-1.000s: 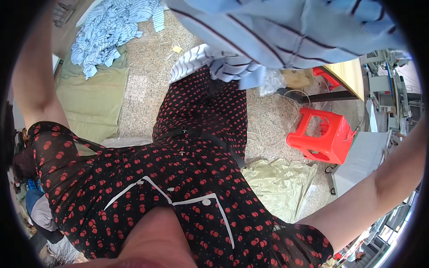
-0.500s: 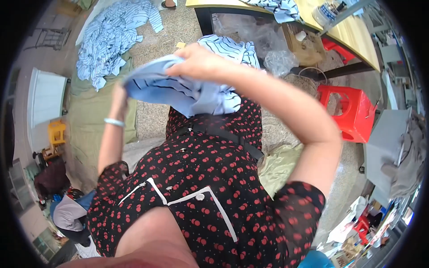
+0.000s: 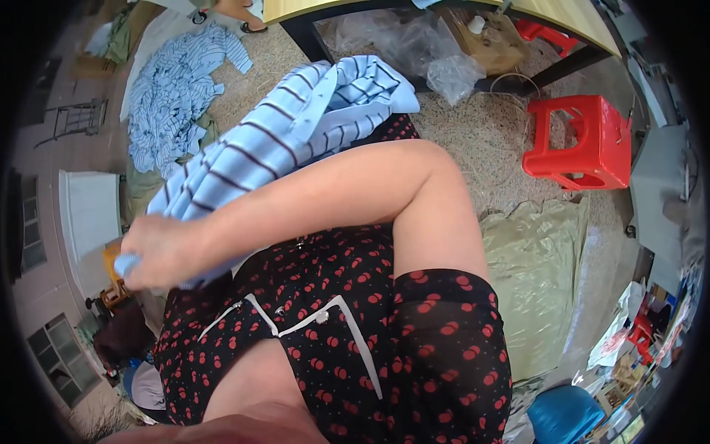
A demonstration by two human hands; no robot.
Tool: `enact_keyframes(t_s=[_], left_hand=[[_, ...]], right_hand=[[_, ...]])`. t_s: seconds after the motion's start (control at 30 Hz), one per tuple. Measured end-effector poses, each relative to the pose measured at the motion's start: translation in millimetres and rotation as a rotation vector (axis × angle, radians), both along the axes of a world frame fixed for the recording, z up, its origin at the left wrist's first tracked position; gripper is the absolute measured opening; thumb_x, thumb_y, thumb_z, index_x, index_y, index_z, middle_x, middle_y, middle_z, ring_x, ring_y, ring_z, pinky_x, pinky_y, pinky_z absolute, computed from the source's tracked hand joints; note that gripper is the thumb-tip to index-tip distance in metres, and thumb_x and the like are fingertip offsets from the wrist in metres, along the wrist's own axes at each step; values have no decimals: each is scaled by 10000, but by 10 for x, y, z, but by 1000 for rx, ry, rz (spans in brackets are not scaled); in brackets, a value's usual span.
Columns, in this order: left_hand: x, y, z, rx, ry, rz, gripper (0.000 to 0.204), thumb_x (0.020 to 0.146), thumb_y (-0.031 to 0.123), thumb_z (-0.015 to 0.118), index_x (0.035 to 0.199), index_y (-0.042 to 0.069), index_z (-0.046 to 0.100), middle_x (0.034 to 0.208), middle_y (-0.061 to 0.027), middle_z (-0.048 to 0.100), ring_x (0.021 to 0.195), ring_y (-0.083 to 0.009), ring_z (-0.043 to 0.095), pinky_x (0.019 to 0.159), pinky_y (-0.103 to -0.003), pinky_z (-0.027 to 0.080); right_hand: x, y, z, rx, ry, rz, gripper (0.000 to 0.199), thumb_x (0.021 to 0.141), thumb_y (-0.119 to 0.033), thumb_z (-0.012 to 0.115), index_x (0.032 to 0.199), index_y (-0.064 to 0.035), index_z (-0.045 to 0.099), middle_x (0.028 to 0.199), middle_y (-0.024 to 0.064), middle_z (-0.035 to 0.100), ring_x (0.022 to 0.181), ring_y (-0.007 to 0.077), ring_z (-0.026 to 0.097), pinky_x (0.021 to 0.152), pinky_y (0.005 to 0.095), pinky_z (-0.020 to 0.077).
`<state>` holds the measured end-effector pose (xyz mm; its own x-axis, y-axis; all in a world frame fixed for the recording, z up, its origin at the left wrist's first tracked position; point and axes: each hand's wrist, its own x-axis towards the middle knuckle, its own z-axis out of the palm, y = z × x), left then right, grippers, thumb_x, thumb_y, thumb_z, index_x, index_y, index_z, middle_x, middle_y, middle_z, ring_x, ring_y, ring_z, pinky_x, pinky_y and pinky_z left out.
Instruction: Folding blue and white striped garments at a workbench.
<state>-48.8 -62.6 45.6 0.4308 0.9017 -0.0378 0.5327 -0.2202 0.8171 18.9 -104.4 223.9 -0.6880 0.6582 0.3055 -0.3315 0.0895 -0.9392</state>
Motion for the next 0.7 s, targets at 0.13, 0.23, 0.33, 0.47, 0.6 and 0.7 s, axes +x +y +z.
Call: enact_keyframes(t_s=[0.13, 0.23, 0.33, 0.47, 0.6, 0.7], left_hand=[[300, 192, -43, 94, 119, -34, 510, 845, 274, 470, 1257, 13, 322, 1162, -180, 424, 1112, -260, 397, 919, -339, 319], [567, 364, -71, 165, 206, -45, 512, 839, 271, 476, 1255, 13, 324, 1134, -184, 444, 1084, -269, 419, 895, -345, 338], [867, 526, -113, 231, 291, -61, 515, 833, 268, 483, 1252, 13, 326, 1105, -188, 464, 1057, -277, 441, 872, -351, 356], [1253, 741, -191, 318, 407, -87, 518, 825, 264, 492, 1248, 13, 328, 1067, -193, 491, 1021, -289, 470, 841, -359, 381], [1611, 930, -296, 407, 522, -118, 522, 818, 261, 501, 1244, 13, 330, 1029, -198, 518, 984, -300, 499, 810, -367, 405], [1840, 1025, -391, 469, 604, -142, 525, 812, 258, 507, 1241, 13, 332, 1000, -202, 538, 957, -309, 521, 787, -372, 424]], right_hand=[[1, -213, 46, 55, 111, 56, 236, 672, -198, 564, 671, 38, 549, 630, 218, 557, 573, 303, 570, 553, 358, 445], [119, -152, 55, 128, 77, 51, 235, 682, -191, 566, 701, 43, 558, 642, 216, 561, 617, 287, 586, 580, 353, 447], [231, -83, 75, -19, 99, 211, 233, 708, -182, 563, 702, 51, 552, 609, 178, 563, 609, 247, 581, 576, 343, 439], [297, 3, 58, -4, 132, 209, 235, 700, -182, 564, 697, 52, 548, 609, 174, 563, 592, 249, 568, 570, 342, 433], [341, 58, -3, -64, 166, 208, 234, 690, -179, 560, 692, 54, 546, 608, 171, 557, 577, 253, 550, 566, 344, 429], [396, 100, -7, -48, 186, 185, 235, 686, -178, 558, 690, 57, 546, 609, 170, 556, 577, 247, 546, 566, 346, 428]])
